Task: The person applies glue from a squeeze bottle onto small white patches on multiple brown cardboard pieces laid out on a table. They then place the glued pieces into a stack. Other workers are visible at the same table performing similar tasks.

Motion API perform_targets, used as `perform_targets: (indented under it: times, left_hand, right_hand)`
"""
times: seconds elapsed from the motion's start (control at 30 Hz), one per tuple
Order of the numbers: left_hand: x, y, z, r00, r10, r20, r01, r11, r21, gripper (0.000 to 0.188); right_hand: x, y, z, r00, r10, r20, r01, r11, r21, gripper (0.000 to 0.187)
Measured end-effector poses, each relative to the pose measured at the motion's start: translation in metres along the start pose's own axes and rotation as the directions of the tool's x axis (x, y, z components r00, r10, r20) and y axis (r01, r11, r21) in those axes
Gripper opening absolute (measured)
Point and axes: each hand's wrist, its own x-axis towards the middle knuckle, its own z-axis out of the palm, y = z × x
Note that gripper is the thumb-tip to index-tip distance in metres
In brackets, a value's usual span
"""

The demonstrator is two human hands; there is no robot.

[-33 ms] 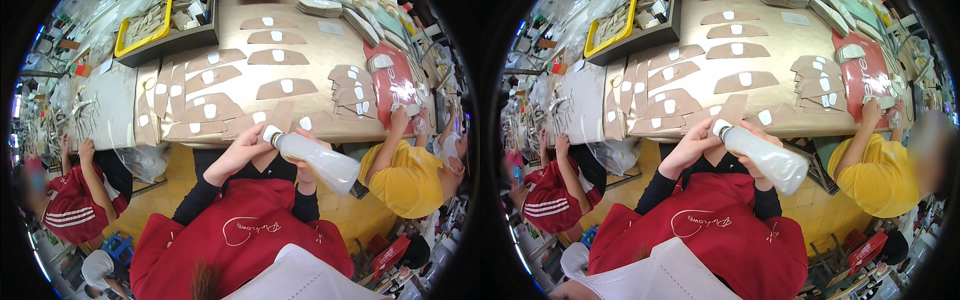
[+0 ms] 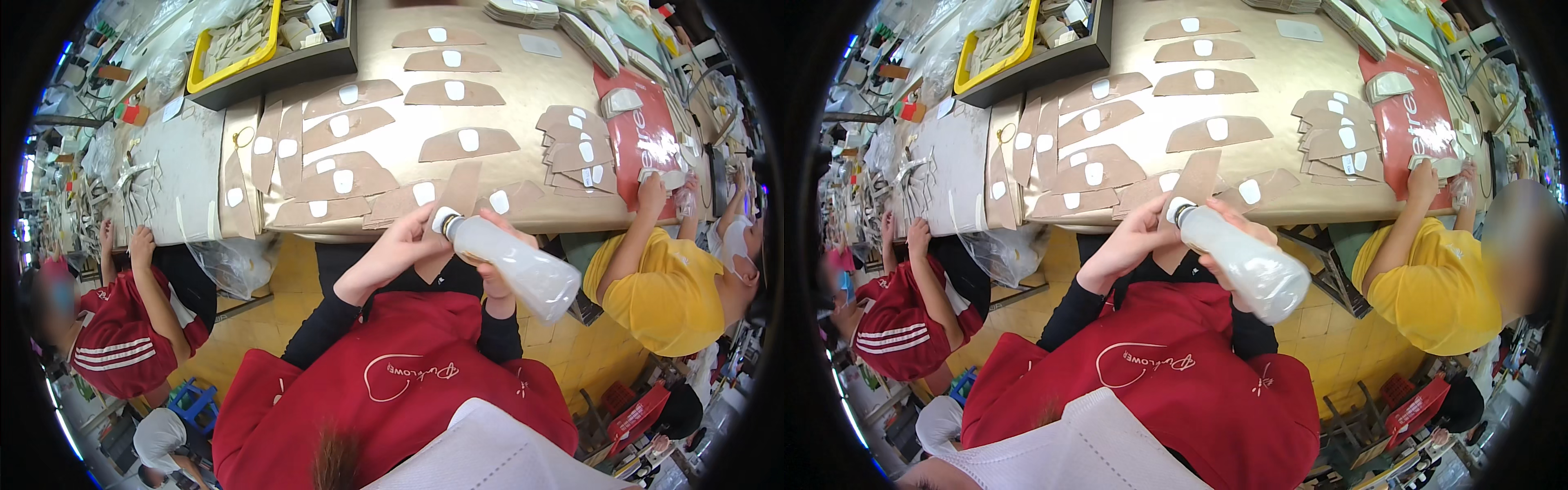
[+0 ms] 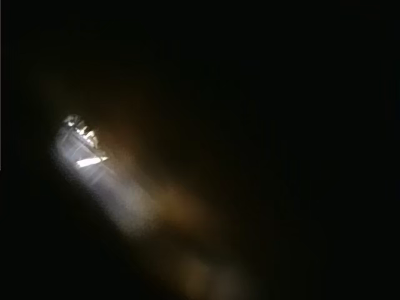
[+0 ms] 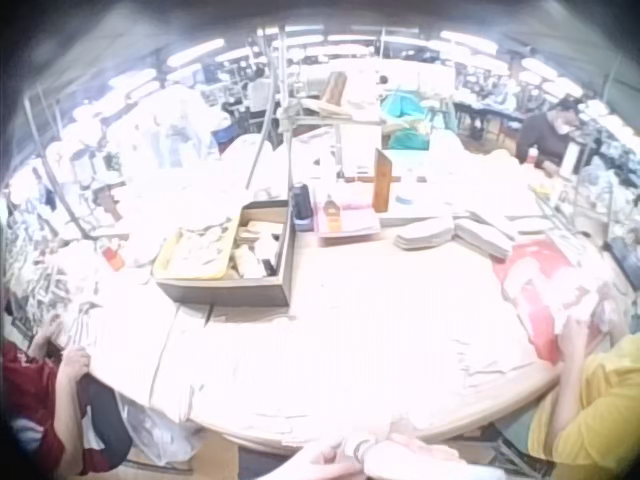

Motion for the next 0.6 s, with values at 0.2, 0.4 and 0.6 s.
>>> perform_targets:
  times: [0.2,0.4,0.6]
  left_hand:
    - [-0.001,-0.001,0.003,0.998,-0.060,-0.020,0.062,0.983,0.170,0.067]
    - [0.003,-0.010,0.003,0.998,-0.039,-0.042,0.038,0.999,-0.004,0.069]
    - [-0.003,-0.003,0.002,0.994,-0.100,-0.034,0.097,0.993,-0.070,0.075]
  right_hand:
    - [0.008,0.010,0.013,0.989,-0.051,-0.135,0.042,0.997,-0.067,0.066]
    - [0.009,0.004,0.018,0.998,-0.058,0.019,0.059,0.998,-0.020,0.065]
    - [0.016,0.006,0.015,0.990,-0.138,-0.017,0.135,0.982,-0.132,0.054]
